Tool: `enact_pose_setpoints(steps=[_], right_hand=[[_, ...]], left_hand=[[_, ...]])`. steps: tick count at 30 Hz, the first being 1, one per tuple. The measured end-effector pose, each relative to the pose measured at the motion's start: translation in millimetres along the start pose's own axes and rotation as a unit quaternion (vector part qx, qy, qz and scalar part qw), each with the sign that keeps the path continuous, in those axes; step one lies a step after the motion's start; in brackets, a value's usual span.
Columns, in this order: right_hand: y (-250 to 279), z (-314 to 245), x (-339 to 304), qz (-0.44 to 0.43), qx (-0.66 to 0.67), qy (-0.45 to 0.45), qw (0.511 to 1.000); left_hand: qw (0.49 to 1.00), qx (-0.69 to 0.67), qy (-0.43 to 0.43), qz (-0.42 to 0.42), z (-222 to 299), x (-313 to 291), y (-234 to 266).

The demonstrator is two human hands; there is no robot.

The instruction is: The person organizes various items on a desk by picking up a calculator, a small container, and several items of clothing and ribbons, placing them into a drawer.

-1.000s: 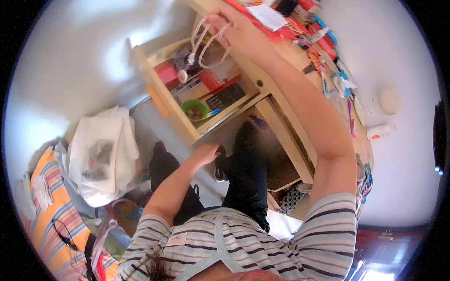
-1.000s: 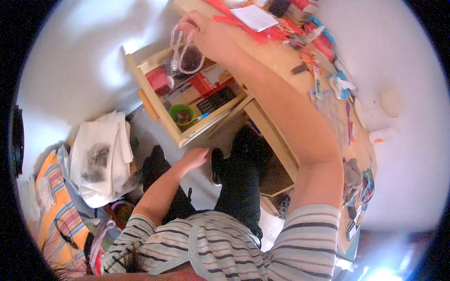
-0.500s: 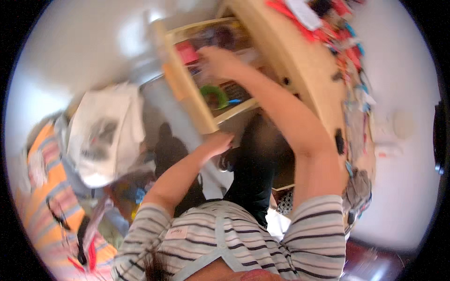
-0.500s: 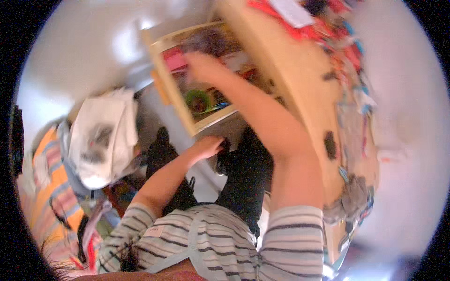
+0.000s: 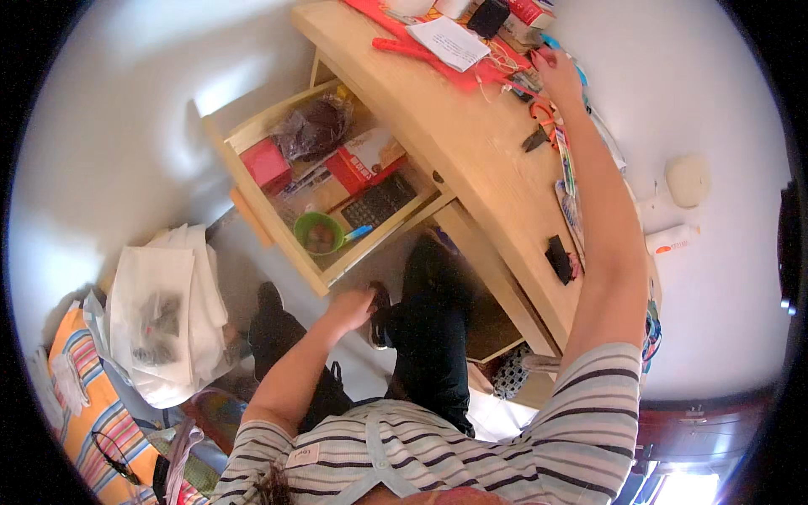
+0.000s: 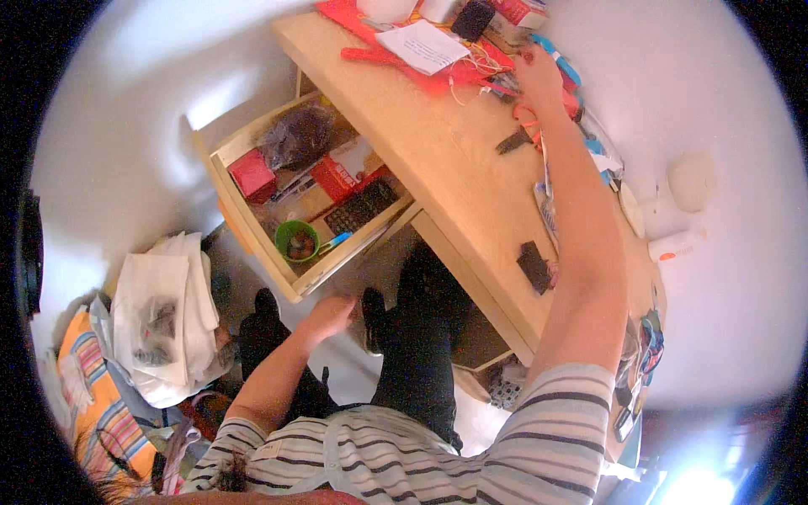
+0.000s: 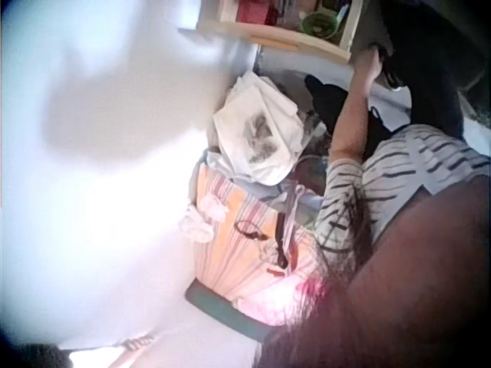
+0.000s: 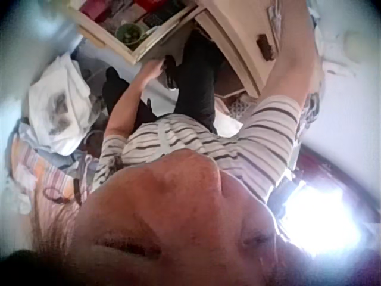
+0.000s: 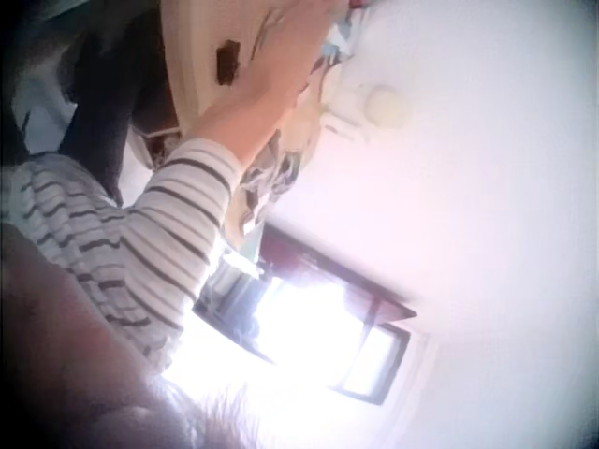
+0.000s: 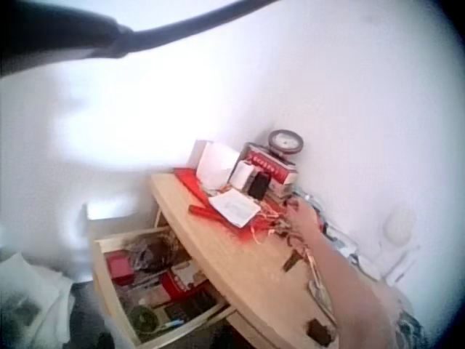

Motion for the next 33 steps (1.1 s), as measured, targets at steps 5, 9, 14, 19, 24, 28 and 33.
enact_pose_setpoints(steps=[5,9,14,19,24,28,33], right_hand=[[-53.7,29.7,-34.2,-0.232,0.076,-0.128,0.961],[-49.0,22.0,-31.3,-0.259,0.167,-0.142,0.940],[-38.8,25.1,-33.7,-0.261,0.238,-0.206,0.913],[1.9,27.6,-12.2,-0.032,0.250,-0.147,0.956],[46.1,6.5,-18.0,-0.039,0.338,-0.195,0.920],[84.8,-65.5,-64.8,-0.158,0.427,-0.213,0.865],[146.8,-151.9,-130.7,-0.244,0.399,-0.074,0.881]], left_hand=[[0.999,0.012,0.029,0.000,-12.2,-5.2,-5.1],[0.999,0.009,0.040,-0.021,-12.4,-3.4,-12.7],[0.997,0.016,0.050,-0.059,-12.7,-0.5,-17.8],[0.999,0.014,0.032,-0.037,-24.1,-0.4,-30.7],[0.999,0.001,0.038,-0.018,-7.8,0.3,-0.9],[0.988,-0.151,0.038,0.009,8.1,-13.6,21.8],[0.777,-0.624,0.075,-0.022,98.6,-21.7,126.9]])
Point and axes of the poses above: each hand's wrist, its own x-axis towards the middle knuckle, its own y-axis out of the back of the hand, z = x × y, the point moved 7 cm from there along x, towards the middle knuckle, and after that the axes turned 14 degrees about z, right-handed, at the moved point
